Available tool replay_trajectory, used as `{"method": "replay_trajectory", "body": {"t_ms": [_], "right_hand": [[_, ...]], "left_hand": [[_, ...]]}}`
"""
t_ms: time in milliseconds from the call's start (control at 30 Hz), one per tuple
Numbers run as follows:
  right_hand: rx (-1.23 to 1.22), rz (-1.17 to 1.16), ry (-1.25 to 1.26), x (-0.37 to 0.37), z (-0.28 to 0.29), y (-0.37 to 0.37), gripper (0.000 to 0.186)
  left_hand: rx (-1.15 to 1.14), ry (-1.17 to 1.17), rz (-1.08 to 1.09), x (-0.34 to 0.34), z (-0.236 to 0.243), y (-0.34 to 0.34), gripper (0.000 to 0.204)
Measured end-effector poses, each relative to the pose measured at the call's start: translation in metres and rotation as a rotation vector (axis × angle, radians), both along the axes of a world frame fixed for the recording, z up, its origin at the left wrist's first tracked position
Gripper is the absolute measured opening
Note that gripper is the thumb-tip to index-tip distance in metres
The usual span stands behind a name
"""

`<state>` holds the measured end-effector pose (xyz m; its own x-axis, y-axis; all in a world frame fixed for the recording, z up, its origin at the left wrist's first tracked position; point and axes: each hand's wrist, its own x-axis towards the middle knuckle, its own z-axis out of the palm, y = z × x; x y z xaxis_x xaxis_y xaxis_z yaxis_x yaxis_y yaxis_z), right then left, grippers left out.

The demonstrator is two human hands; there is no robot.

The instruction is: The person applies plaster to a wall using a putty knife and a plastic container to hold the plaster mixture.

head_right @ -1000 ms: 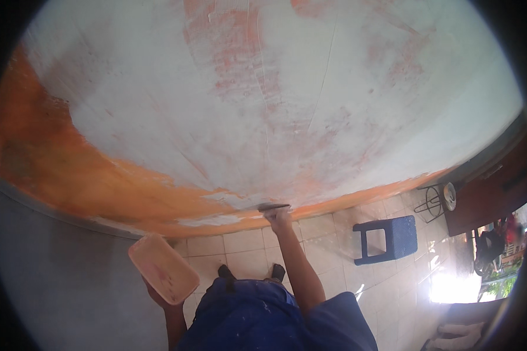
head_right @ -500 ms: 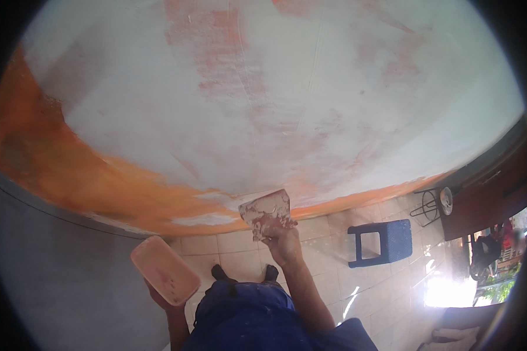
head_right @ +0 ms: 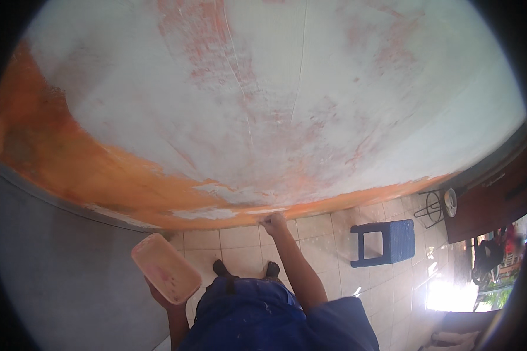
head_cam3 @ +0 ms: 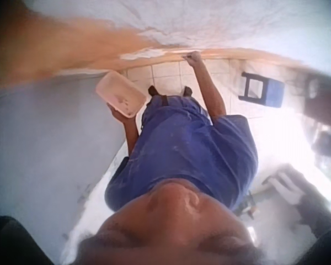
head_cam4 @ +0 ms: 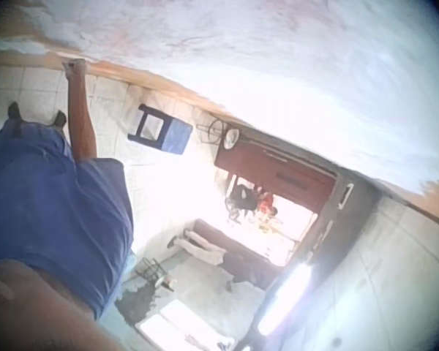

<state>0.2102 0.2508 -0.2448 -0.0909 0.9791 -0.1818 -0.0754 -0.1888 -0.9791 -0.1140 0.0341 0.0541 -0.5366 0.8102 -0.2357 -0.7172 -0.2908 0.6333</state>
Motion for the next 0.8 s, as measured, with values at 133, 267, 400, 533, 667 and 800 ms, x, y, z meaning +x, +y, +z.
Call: {"method": "replay_trajectory", "body": {"t_ms": [133, 267, 400, 533, 667, 800], "right_hand": [[-0.118, -0.123, 0.501, -0.063, 0.174, 0.028, 0.029], [-0.263, -0.262, 0.658, -0.063, 0.278, 0.021, 0.023], [-0.158, -0.183, 0.707, -0.054, 0.341, -0.012, 0.02], [-0.243, -0.231, 0.677, -0.062, 0.334, -0.064, 0.017], [-0.414, -0.281, 0.588, -0.057, 0.196, -0.065, 0.009], [0.439, -0.071, -0.031, -0.054, 0.144, 0.011, 0.004]], "left_hand": [[0.013, 0.036, 0.102, -0.021, -0.006, -0.03, 0.046], [0.063, 0.005, 0.144, -0.013, 0.001, -0.023, 0.048], [0.047, -0.001, 0.13, -0.025, -0.026, -0.032, 0.048], [0.096, -0.091, 0.06, -0.018, -0.007, -0.025, 0.047], [0.078, 0.045, 0.022, -0.027, -0.019, -0.033, 0.046], [0.046, 0.019, 0.05, -0.023, -0.01, -0.022, 0.046]]}}
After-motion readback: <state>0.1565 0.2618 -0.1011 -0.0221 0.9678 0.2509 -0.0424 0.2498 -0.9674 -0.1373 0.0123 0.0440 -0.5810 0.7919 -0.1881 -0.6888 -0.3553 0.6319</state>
